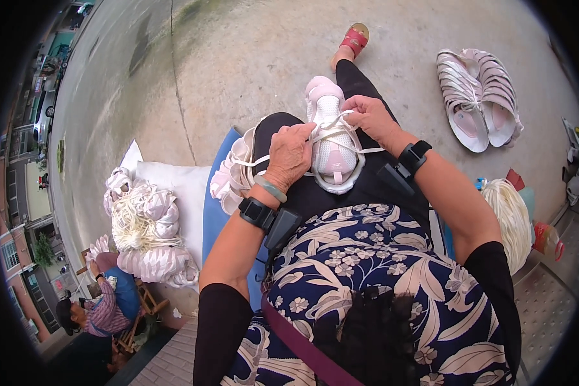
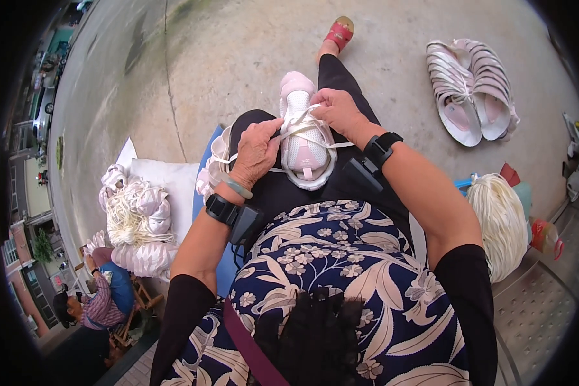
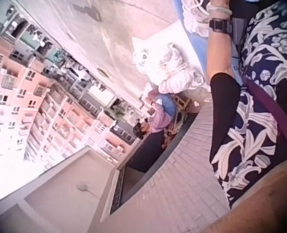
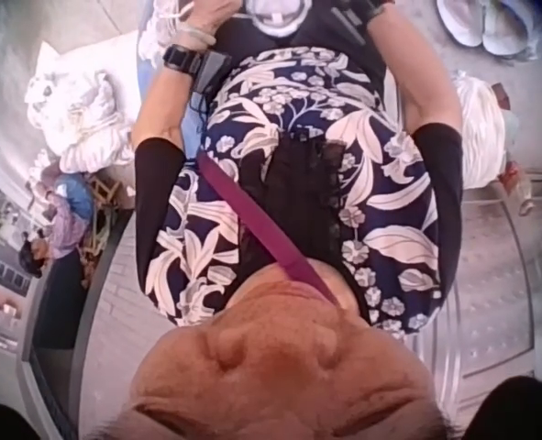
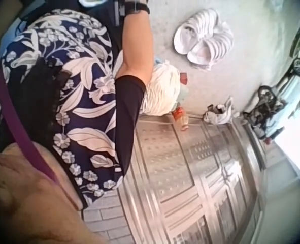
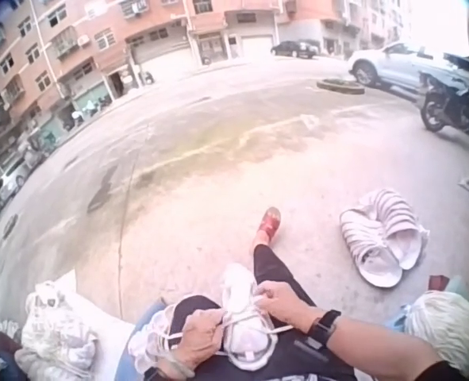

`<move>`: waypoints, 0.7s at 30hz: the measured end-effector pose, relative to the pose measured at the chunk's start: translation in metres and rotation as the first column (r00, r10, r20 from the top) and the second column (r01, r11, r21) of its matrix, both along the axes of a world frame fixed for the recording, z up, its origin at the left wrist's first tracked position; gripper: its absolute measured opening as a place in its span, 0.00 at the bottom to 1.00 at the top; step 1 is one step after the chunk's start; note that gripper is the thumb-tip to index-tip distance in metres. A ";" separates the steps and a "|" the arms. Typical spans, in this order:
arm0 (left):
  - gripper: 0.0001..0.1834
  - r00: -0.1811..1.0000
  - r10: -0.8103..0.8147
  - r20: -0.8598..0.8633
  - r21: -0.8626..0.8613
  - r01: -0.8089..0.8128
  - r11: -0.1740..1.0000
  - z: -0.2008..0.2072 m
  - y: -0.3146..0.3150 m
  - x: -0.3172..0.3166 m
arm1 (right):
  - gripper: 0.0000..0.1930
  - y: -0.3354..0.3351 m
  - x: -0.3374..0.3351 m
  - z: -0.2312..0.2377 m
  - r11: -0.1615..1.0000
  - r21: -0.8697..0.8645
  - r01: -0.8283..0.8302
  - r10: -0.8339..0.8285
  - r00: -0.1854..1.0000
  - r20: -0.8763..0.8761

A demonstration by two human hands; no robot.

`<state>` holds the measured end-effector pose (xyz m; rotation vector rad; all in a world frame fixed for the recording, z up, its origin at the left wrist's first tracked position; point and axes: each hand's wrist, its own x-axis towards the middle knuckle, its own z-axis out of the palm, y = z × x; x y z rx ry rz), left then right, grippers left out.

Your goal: Manually lacing and preparing shoe uppers for manufacturing assembly.

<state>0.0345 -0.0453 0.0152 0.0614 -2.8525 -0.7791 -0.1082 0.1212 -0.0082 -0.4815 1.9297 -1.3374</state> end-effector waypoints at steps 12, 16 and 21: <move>0.16 0.997 -0.067 0.038 -0.081 0.070 0.994 0.002 0.027 -0.004 | 0.13 0.025 0.006 0.016 0.964 0.220 -0.146 0.168 0.982 -0.084; 0.09 0.996 0.002 0.094 -0.079 0.006 0.997 0.002 0.032 -0.014 | 0.13 0.026 -0.013 0.000 0.965 0.239 -0.107 0.164 0.959 -0.232; 0.10 0.955 0.184 0.231 -0.132 -0.157 0.979 0.004 0.020 -0.004 | 0.12 -0.002 0.012 0.018 0.938 0.319 -0.131 0.196 0.964 -0.180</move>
